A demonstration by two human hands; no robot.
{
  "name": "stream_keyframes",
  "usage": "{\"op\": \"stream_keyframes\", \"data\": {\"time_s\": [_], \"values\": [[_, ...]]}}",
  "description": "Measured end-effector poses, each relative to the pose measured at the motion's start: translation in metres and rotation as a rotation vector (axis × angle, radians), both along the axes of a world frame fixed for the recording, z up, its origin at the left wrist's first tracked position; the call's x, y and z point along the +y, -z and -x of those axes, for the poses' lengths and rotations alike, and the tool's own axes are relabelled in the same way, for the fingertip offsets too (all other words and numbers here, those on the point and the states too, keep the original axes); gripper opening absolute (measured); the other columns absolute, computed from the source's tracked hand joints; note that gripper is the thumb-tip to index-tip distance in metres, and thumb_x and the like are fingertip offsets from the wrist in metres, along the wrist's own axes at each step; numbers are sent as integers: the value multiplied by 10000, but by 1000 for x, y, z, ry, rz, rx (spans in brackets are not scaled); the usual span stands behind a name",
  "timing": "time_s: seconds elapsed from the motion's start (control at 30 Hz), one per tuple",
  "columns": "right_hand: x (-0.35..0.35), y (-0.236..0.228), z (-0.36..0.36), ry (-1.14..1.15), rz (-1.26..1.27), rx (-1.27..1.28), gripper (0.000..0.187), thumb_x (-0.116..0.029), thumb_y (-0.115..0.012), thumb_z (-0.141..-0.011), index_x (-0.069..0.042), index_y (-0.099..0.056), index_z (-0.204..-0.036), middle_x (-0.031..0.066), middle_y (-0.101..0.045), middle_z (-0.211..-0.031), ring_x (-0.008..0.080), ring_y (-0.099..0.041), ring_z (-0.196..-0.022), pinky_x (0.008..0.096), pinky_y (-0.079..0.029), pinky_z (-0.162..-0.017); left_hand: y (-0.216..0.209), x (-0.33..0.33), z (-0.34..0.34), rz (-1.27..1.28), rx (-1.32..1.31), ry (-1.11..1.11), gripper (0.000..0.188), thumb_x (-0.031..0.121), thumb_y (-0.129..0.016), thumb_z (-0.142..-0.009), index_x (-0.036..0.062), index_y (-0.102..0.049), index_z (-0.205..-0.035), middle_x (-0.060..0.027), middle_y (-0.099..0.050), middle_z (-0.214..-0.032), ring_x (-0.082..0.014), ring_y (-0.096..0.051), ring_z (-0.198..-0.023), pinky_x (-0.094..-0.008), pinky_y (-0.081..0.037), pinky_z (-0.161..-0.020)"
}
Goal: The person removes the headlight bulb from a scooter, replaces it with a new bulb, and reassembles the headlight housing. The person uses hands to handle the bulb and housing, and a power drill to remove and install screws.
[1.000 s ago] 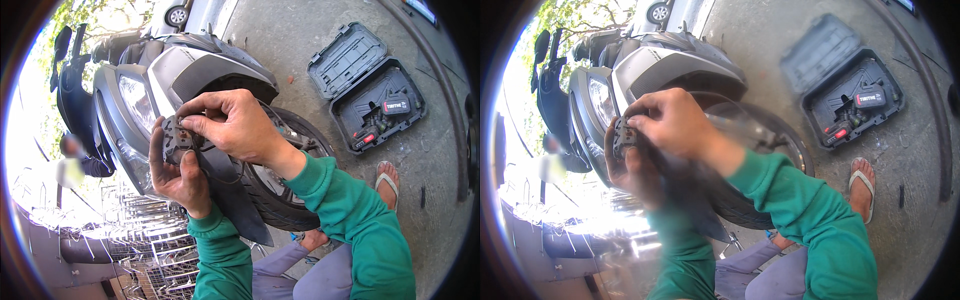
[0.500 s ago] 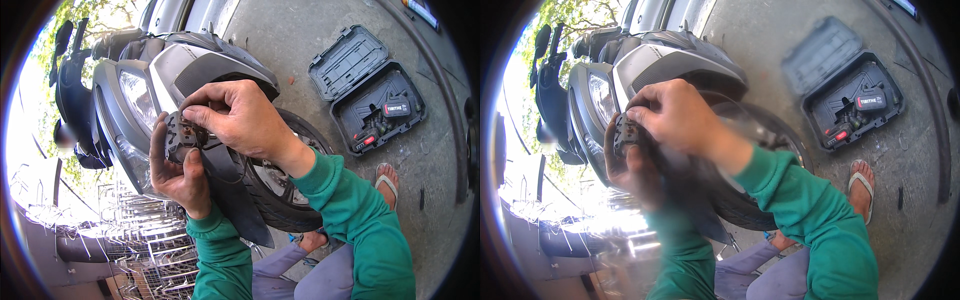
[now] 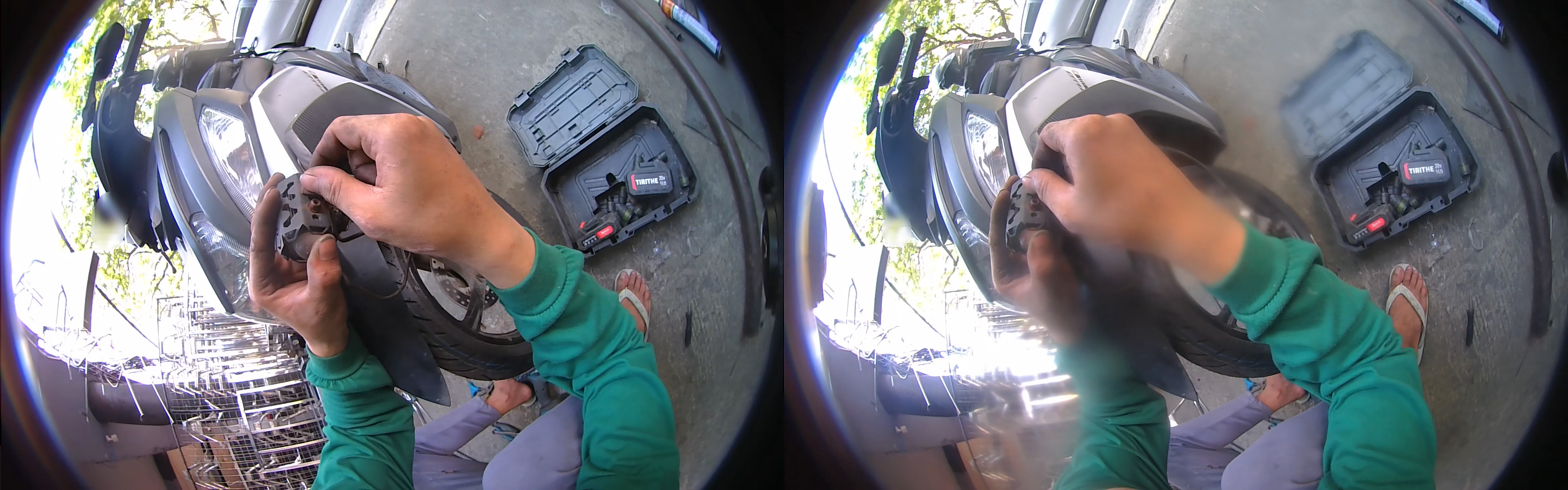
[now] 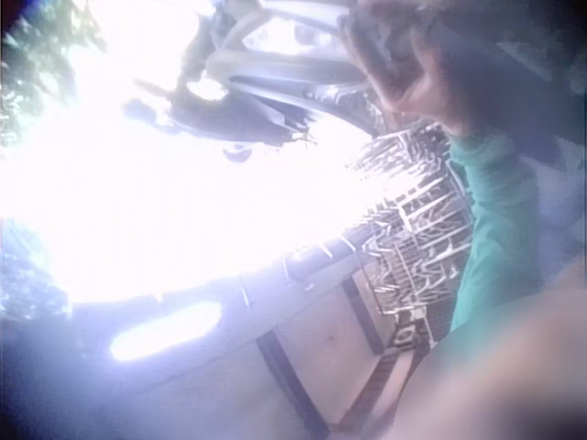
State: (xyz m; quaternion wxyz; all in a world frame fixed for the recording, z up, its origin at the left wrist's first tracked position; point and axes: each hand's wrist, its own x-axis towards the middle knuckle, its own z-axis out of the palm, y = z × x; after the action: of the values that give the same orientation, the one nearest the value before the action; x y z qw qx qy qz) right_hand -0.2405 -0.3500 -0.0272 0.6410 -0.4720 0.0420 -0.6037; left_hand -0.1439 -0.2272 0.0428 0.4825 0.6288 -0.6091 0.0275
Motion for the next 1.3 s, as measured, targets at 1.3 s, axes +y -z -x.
{"op": "stream_keyframes", "data": {"time_s": [1.3], "values": [[-31, -10, 9, 52, 401, 238, 220, -206, -653, -940, 14, -662, -945, 220, -692, -786, 428, -688, -740, 461, -540, -672, 0, 0, 7, -32, 93, 0, 672, 103, -792, -837, -89, -534, -1427, -218, -610, -1403, -235, -644, -1197, -368, -518, -1046]]}}
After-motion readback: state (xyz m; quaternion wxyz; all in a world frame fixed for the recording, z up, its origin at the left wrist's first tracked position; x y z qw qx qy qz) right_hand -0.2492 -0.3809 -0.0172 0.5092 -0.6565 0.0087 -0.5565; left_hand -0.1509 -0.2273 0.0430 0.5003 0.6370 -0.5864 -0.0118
